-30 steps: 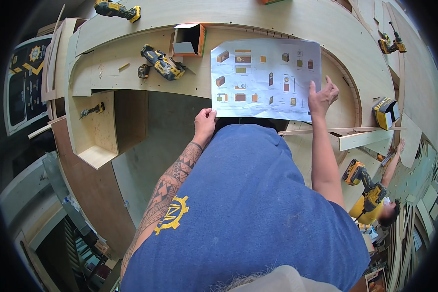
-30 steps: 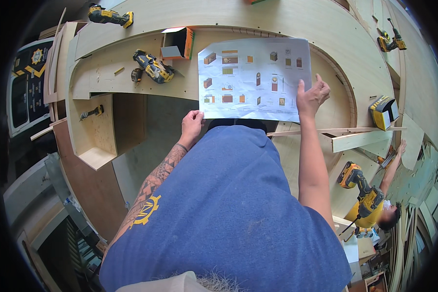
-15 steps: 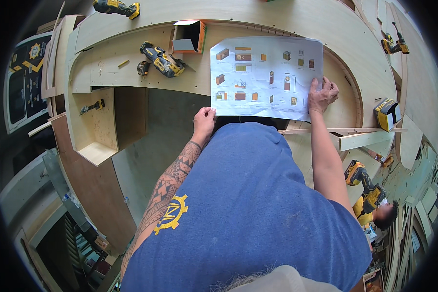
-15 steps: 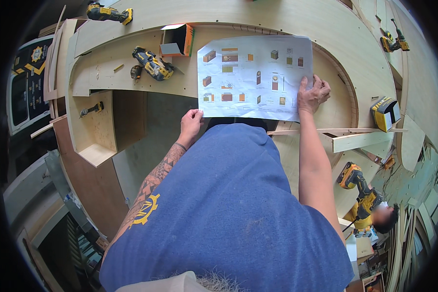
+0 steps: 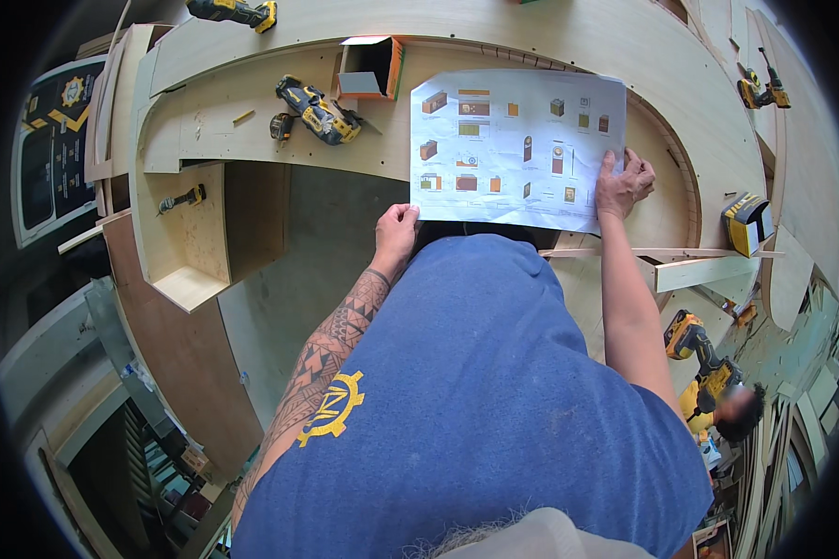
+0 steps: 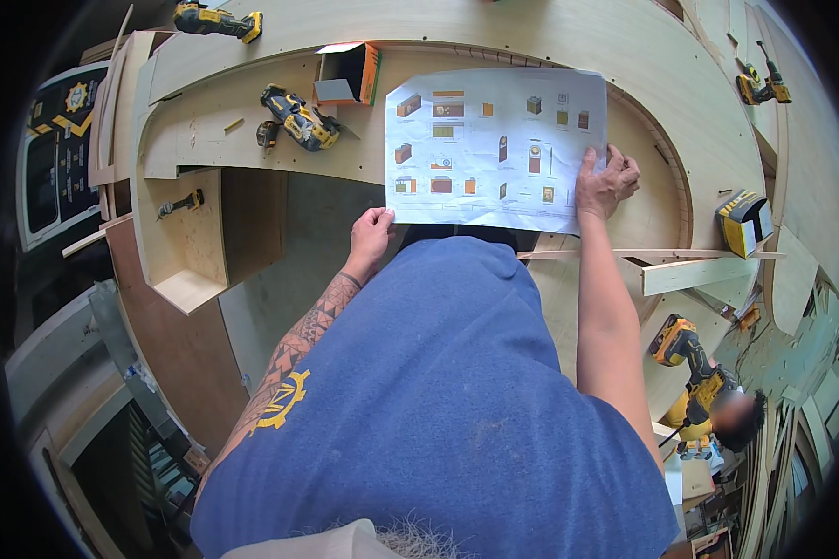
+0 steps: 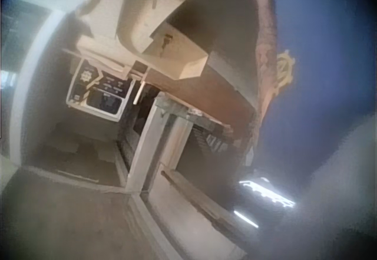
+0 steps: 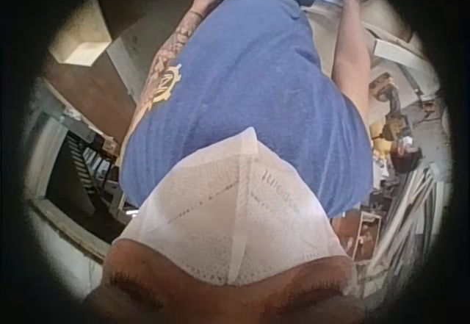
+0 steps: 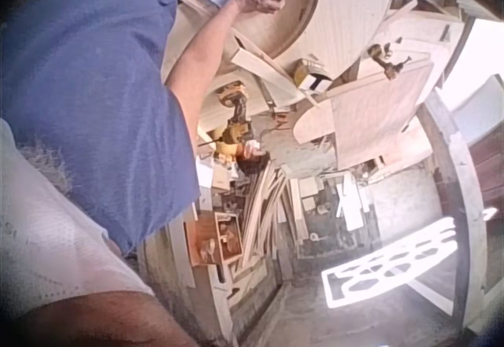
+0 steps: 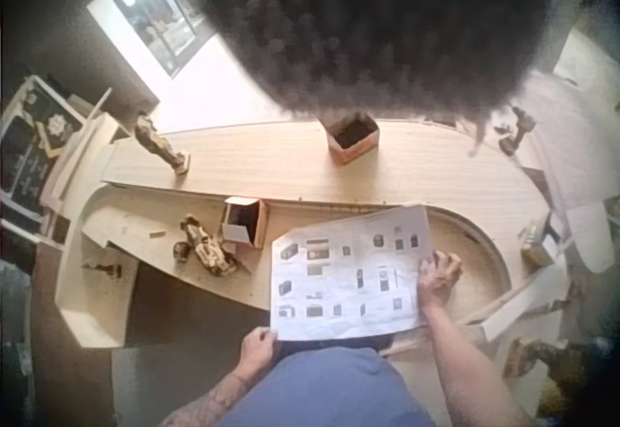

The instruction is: Reading and reviewing a furniture assembly instruction manual in a woodworking shop.

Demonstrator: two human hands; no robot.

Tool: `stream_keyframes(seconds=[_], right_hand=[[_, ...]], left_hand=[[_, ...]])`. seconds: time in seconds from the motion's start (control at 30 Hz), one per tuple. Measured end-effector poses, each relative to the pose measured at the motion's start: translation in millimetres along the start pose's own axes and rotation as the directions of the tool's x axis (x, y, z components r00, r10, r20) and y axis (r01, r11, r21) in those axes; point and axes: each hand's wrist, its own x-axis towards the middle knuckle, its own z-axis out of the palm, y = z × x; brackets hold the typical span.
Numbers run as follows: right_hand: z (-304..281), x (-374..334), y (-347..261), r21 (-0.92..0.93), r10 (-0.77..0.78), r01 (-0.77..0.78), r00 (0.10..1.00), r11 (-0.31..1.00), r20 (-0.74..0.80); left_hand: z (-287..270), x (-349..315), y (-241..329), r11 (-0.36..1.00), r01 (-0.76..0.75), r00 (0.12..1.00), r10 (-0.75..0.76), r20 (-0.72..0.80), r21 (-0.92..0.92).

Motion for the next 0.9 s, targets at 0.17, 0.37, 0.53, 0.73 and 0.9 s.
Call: stream_keyframes(seconds=[0.17,0.37,0.53,0.73,0.9], right_hand=[[1.4,-0.2,1.0,-0.004,-0.009,0.009,1.0,1.0,-0.005],[0.4,0.0,1.1,-0.004,-0.03,0.03,0.999,1.0,-0.013],[1.5,0.4,2.2,-0.014,-0.029,0.028,1.0,0.999,-0.007],[1.9,0.3,4.6,-0.022,-0.044,0.043,0.999,0.999,-0.009],[1.0,0.5,2.3,-0.023,-0.028,0.028,1.0,0.999,0.008]], left_hand=[[-1.7,-1.1,1.9,1.0,-0.004,1.0,0.004,0.001,0.026],[-1.7,-1.5,0.9,1.0,-0.015,1.0,0.015,-0.001,0.018],[-3.1,-0.9,-0.3,1.0,-0.014,1.0,0.013,0.012,0.025],[-1.7,-1.1,-0.1,1.0,-0.02,1.0,0.02,0.006,0.015],[-2.8,-2.1,2.5,0.999,-0.022,1.0,0.021,0.007,0.026]])
